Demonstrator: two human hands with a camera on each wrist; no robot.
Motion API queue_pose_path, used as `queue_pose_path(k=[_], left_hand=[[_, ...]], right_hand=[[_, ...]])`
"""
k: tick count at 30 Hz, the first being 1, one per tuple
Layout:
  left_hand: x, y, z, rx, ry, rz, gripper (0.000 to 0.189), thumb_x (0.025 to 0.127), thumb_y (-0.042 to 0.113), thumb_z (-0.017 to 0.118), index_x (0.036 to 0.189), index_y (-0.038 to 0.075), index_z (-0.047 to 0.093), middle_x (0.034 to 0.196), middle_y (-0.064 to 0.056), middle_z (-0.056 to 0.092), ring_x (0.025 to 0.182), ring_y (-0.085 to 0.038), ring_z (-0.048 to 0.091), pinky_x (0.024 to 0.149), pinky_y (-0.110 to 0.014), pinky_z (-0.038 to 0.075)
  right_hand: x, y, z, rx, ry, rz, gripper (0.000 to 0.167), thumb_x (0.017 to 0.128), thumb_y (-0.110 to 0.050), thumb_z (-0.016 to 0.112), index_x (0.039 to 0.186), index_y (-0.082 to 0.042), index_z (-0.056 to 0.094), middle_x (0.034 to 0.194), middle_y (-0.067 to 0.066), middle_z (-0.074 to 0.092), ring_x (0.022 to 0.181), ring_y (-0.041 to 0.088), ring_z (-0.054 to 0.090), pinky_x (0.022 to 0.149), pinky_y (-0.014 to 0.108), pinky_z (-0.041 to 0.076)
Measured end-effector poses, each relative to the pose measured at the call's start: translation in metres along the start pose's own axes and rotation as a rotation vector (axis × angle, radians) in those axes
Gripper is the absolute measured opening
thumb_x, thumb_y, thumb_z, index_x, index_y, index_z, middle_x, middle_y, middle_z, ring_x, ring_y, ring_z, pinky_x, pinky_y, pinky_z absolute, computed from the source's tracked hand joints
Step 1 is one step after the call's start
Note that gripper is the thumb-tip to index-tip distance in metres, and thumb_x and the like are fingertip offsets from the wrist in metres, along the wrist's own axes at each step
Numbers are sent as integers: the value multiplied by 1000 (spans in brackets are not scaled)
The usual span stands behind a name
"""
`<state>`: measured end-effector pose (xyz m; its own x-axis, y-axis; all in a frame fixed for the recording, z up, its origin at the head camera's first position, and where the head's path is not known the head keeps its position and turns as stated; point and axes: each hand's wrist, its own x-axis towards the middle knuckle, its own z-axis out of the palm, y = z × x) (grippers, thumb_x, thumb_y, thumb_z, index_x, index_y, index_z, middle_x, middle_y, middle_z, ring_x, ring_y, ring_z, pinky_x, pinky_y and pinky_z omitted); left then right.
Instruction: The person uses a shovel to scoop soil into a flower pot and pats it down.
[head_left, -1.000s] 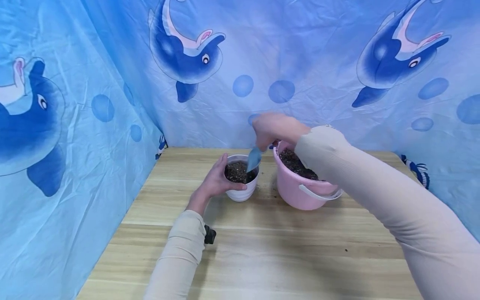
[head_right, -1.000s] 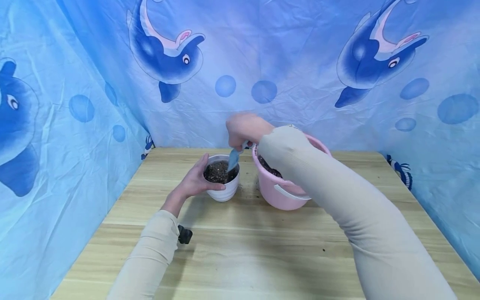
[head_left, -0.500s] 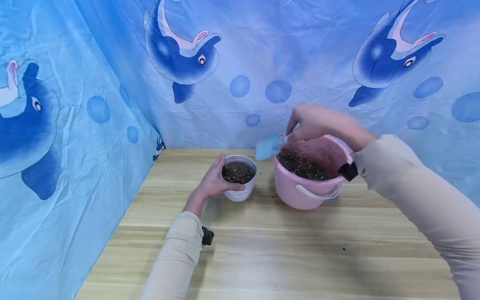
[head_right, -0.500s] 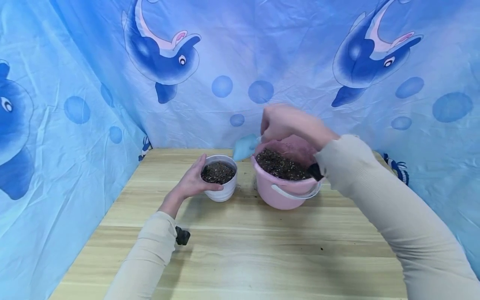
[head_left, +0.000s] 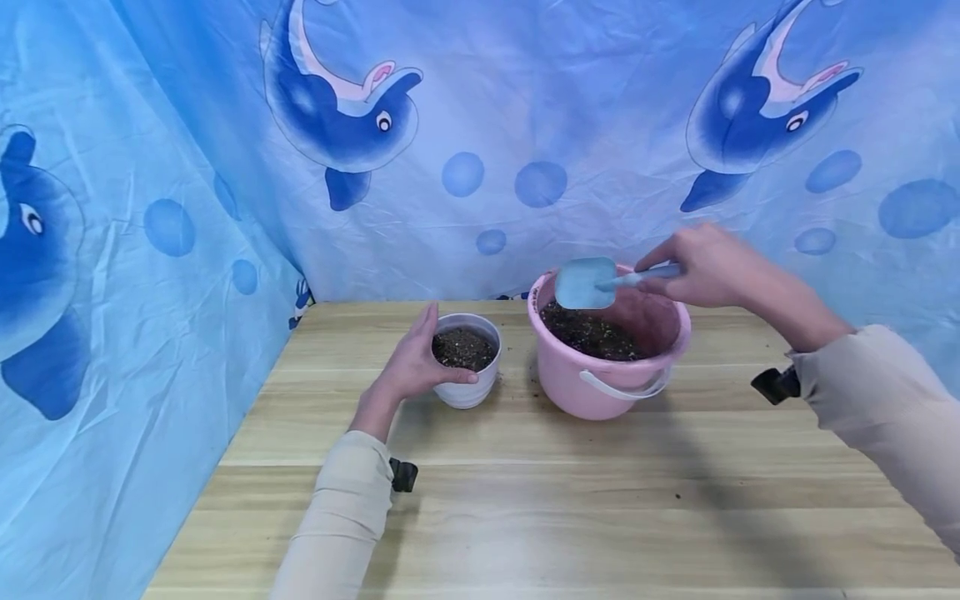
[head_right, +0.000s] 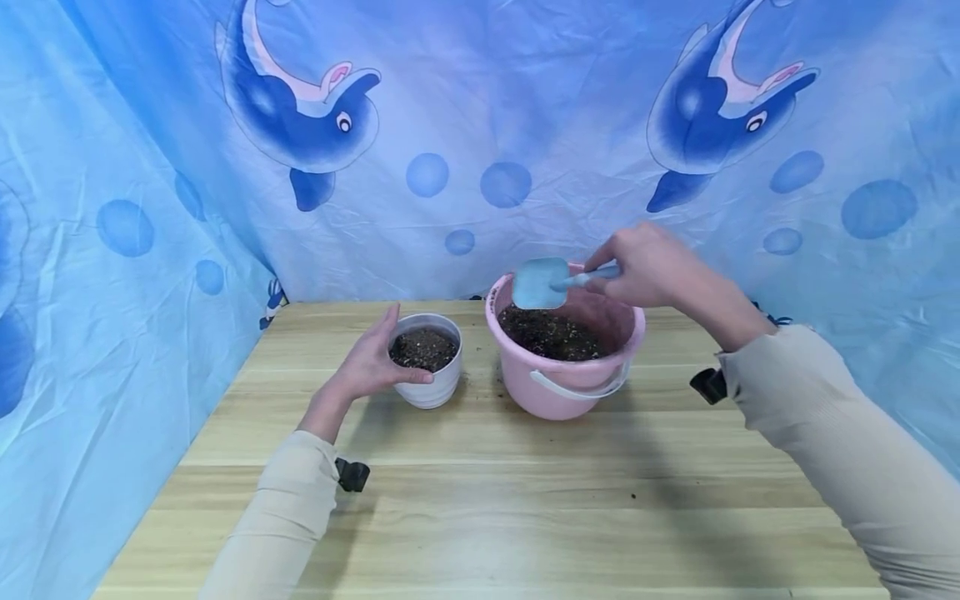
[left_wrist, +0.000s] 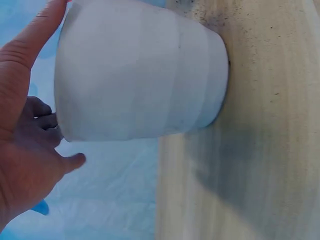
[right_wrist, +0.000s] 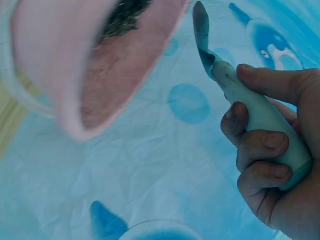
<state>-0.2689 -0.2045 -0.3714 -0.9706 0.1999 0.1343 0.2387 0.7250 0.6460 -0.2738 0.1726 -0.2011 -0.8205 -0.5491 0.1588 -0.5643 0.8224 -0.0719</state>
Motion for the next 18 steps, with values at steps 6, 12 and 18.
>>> queue_pose_path(k=[6,12,18], left_hand=[[9,17,0,12,41,89,141,54,55,89,155,10,1,161,-12,4,147,-29,10,117,-47,19],[19,39,8,-42,-7,126,134,61,60,84,155,18,-2,162,-6,0,147,-24,5,117,-47,19],[29,60,20,-107,-37,162,129,65,62,80,155,21,-3,162,-2,-3,147,-21,3,117,-46,17]], right_hand=[[-16,16,10,-26,30,54,27,87,-29,69,107,-12,76,75,-1,71,65,17,55,62,40,47],[-21,28,24,-99,34,90,27,85,-28,67,107,-15,76,66,-4,66,59,19,52,52,36,42],[-19,37,42,-168,-6,122,31,78,-21,68,107,-16,75,63,-1,60,53,18,44,41,32,36]])
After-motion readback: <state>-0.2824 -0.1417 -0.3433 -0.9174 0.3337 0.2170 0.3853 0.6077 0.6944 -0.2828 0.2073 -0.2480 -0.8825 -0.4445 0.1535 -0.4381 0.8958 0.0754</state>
